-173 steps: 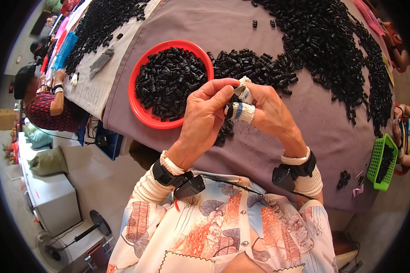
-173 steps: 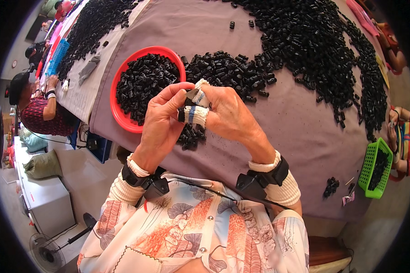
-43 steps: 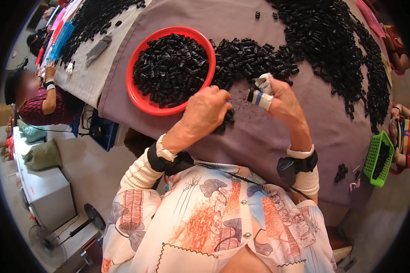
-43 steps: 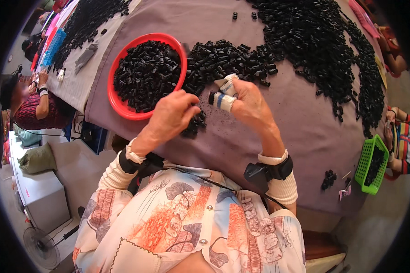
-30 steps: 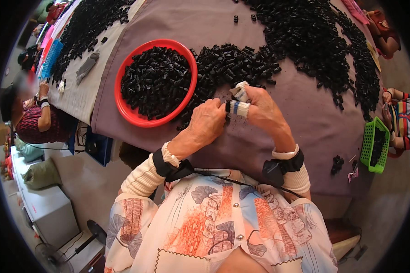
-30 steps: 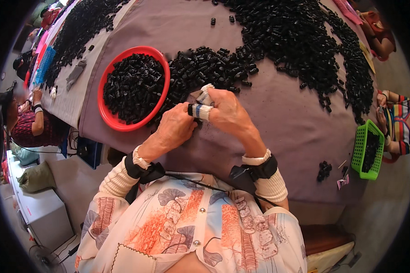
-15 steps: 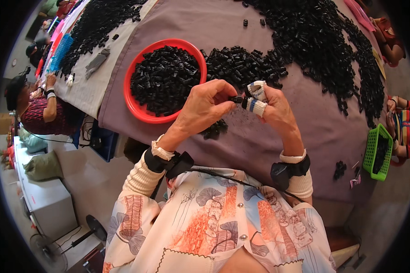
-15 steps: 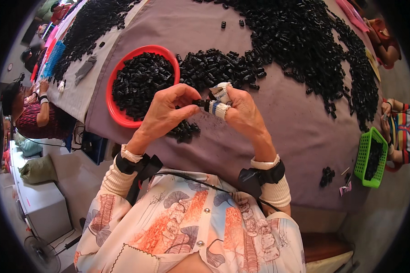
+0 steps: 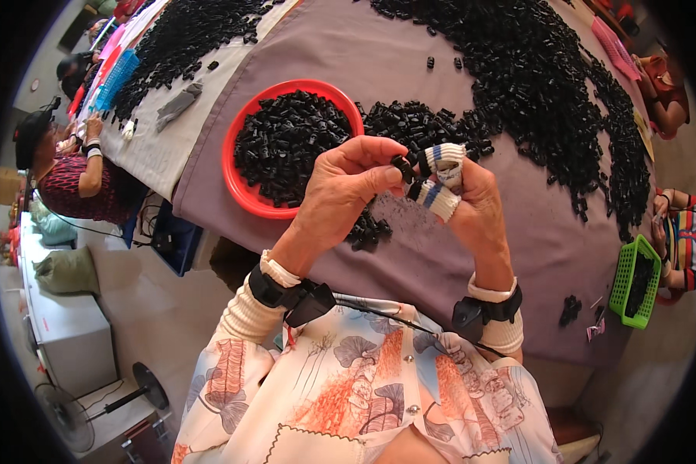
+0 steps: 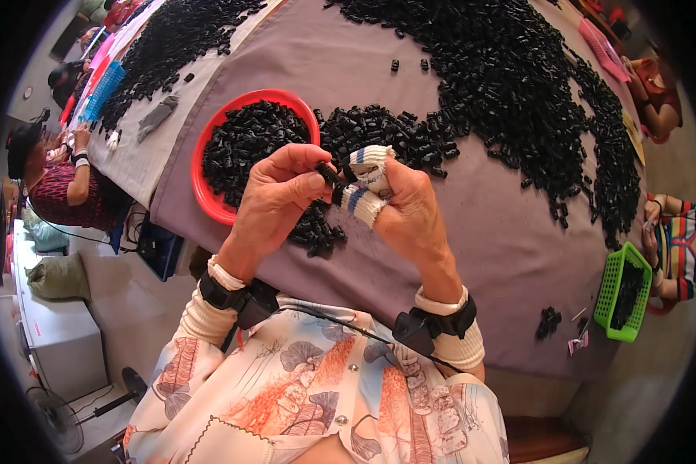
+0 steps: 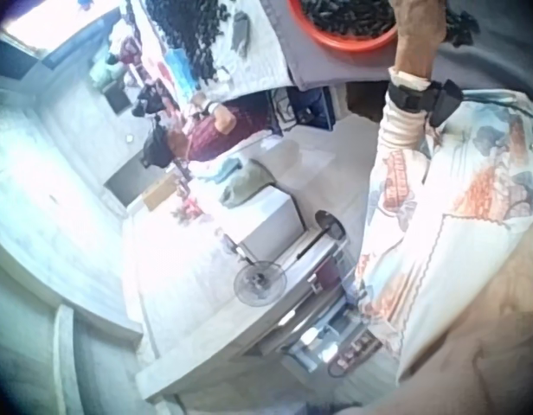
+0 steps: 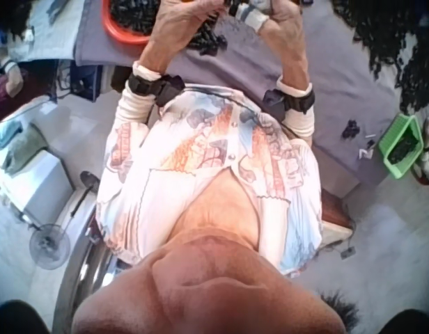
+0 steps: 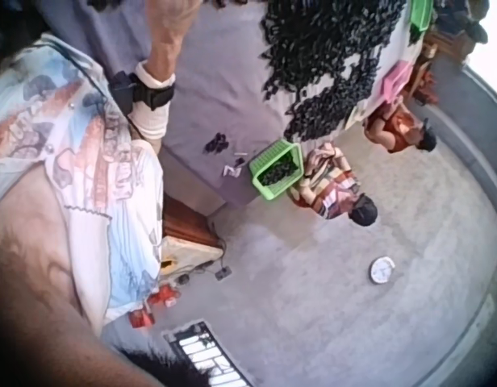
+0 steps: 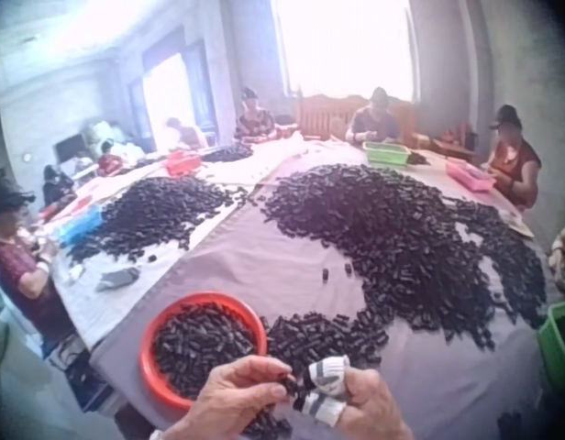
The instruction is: Assembling small black plastic components at a work table.
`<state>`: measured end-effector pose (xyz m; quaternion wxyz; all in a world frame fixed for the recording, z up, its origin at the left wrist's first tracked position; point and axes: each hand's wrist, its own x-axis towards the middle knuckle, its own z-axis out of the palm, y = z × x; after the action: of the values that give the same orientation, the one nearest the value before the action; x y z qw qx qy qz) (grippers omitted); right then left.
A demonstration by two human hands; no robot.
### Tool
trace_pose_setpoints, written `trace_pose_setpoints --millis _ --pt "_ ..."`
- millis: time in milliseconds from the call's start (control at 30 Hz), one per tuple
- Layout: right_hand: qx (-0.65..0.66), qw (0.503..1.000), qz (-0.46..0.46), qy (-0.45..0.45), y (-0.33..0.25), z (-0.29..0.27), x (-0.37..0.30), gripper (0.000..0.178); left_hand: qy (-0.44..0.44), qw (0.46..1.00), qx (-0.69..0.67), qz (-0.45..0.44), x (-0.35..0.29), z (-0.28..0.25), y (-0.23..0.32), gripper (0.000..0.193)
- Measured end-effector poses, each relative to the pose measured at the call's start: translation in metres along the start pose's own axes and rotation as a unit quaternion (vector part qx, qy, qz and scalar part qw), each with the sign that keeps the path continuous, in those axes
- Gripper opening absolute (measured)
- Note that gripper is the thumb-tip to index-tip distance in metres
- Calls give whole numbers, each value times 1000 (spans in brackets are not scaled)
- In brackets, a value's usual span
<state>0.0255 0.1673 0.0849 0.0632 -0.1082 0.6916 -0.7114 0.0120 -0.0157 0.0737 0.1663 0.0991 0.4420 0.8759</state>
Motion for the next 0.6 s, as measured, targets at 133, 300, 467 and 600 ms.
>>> trace_pose_setpoints --millis 133,300,467,600 --pt "-36 998 -48 5 0 6 4 18 7 997 -70 -15 0 1 0 26" --pt "-53 995 -88 17 -2 12 11 18 31 994 -97 -36 2 1 1 26" --pt "-94 989 -114 13 -1 15 17 19 28 997 -60 -39 2 -5 8 25" --pt "-120 986 -115 3 2 16 22 19 73 996 -18 -53 6 -5 9 23"
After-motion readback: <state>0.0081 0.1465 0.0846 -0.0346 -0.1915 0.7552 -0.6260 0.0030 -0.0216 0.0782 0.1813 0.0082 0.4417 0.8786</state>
